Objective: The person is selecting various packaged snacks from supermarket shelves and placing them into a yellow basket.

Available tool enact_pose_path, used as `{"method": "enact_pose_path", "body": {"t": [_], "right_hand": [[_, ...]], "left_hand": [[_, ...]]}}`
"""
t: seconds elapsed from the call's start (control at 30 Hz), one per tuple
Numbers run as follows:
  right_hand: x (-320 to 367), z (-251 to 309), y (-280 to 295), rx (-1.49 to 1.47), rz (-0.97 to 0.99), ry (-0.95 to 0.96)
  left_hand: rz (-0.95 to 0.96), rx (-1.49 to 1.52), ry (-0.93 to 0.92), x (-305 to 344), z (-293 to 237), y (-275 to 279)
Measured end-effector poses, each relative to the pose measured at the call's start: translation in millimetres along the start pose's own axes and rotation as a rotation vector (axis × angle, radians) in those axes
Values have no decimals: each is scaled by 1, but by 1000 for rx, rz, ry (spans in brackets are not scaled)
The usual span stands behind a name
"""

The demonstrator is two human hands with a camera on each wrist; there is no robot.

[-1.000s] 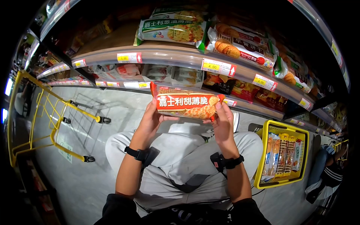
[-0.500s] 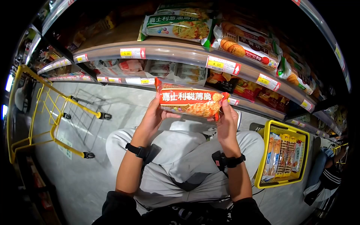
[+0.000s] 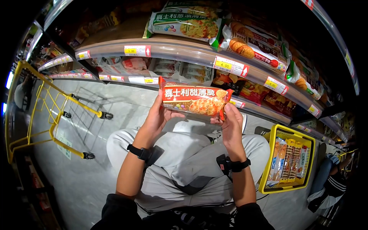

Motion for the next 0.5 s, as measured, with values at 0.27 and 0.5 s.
{"method": "enact_pose_path", "body": {"t": [0.27, 0.5], "right_hand": [[0, -1, 2, -2, 47, -15], [0, 0, 1, 0, 35, -21]], "left_hand": [[-6, 10, -2, -1, 0, 2], [-6, -2, 2, -1, 0, 3]]}}
Point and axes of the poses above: each hand's wrist, its own x-axis away from the middle knuckle, its own y-axis out of the back of the hand, z = x × y, the point moved 2 cm from there along -x, towards the middle knuckle, and after that the axes turned 15 degrees about z, right-handed, at the moved point
